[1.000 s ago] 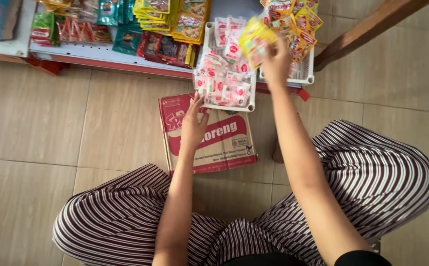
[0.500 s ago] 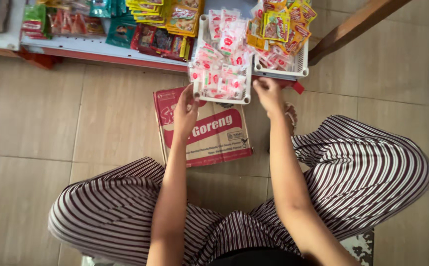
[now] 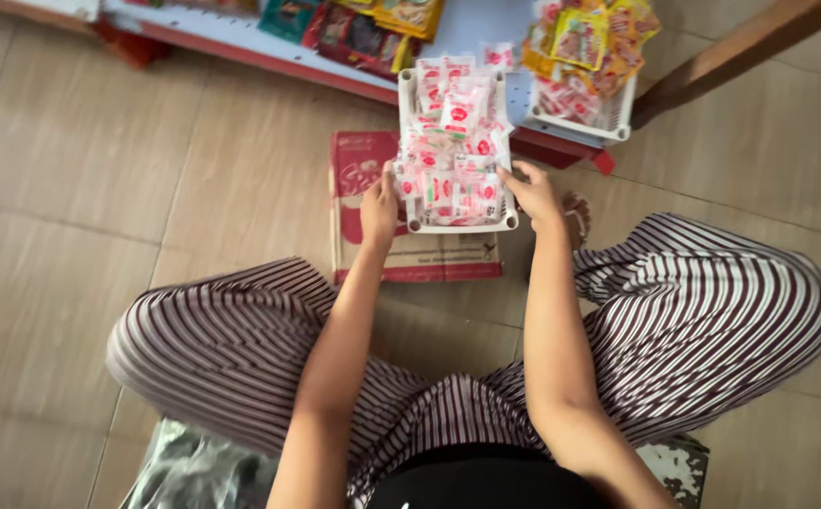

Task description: The person arranges instant noodle packets on a store shelf, taking them from a cardboard box and placing them in rows. Later, the person sits on the floor and organizes small white packets into a white basket.

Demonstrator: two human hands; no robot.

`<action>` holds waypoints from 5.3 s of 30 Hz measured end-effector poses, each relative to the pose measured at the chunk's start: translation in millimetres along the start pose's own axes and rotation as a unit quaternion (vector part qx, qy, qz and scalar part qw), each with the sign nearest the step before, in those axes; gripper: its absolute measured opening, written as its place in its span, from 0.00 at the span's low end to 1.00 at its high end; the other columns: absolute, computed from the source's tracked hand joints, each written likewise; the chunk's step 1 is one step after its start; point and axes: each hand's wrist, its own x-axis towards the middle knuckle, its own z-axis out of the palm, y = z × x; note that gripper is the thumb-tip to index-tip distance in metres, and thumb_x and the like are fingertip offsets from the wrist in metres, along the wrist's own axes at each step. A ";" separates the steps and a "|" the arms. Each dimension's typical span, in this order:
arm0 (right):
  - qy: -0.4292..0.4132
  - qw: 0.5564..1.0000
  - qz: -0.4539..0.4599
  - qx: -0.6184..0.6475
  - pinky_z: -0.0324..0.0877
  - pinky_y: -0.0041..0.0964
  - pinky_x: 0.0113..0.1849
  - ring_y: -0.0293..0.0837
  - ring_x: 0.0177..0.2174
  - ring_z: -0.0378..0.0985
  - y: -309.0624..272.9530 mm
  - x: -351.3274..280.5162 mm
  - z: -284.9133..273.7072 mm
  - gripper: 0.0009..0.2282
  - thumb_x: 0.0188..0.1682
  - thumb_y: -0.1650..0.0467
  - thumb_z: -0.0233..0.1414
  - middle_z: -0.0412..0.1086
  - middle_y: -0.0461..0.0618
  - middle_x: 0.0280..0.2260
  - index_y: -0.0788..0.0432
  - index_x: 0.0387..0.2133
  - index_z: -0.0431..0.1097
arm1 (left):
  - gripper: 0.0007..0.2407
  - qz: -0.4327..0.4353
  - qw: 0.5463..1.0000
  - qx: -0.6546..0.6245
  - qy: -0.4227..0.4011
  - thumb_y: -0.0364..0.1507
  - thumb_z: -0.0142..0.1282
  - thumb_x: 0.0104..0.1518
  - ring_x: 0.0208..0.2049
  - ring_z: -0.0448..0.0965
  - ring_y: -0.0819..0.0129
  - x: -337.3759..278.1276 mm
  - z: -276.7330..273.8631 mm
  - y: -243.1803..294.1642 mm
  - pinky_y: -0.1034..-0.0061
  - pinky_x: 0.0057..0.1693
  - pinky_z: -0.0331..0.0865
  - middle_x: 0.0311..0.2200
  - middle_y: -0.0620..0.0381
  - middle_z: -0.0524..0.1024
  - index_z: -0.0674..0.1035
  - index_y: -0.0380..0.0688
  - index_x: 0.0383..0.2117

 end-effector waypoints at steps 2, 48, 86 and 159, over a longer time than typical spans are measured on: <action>-0.011 0.999 -0.022 0.021 0.63 0.33 0.29 0.35 0.27 0.68 6.1 -6.2 11.0 0.16 0.50 0.66 0.62 0.73 0.47 0.30 0.63 0.48 0.77 | 0.19 0.067 0.997 -0.001 0.032 0.43 0.48 0.67 0.21 0.74 0.72 -2.5 -5.0 -4.1 0.76 0.32 0.68 0.21 0.55 0.75 0.81 0.38 0.44; 0.000 0.983 -0.142 -0.118 0.67 0.38 0.28 0.38 0.23 0.73 -35.1 -26.1 123.3 0.15 0.42 0.70 0.66 0.75 0.51 0.22 0.59 0.43 0.77 | 0.14 0.162 0.972 0.052 0.160 0.37 0.60 0.60 0.40 0.84 0.62 28.6 -93.7 -53.9 0.71 0.49 0.73 0.38 0.45 0.83 0.85 0.38 0.40; -0.229 0.779 -0.302 -0.500 0.59 0.60 0.59 0.63 0.62 0.54 -147.1 -57.2 180.4 0.54 0.24 0.59 0.73 0.46 0.45 0.68 0.38 0.69 0.50 | 0.15 0.147 0.957 -0.246 -0.034 0.30 0.50 0.65 0.45 0.76 0.74 -51.1 -127.0 69.0 0.77 0.52 0.70 0.49 0.57 0.80 0.77 0.36 0.54; -0.162 0.833 -0.290 -0.443 0.60 0.55 0.55 0.59 0.53 0.65 -79.2 -59.6 144.8 0.27 0.26 0.66 0.73 0.68 0.58 0.48 0.59 0.42 0.78 | 0.13 0.188 0.970 -0.131 -0.078 0.31 0.53 0.66 0.43 0.76 0.78 -28.5 -89.6 41.1 0.81 0.51 0.69 0.43 0.60 0.81 0.79 0.36 0.50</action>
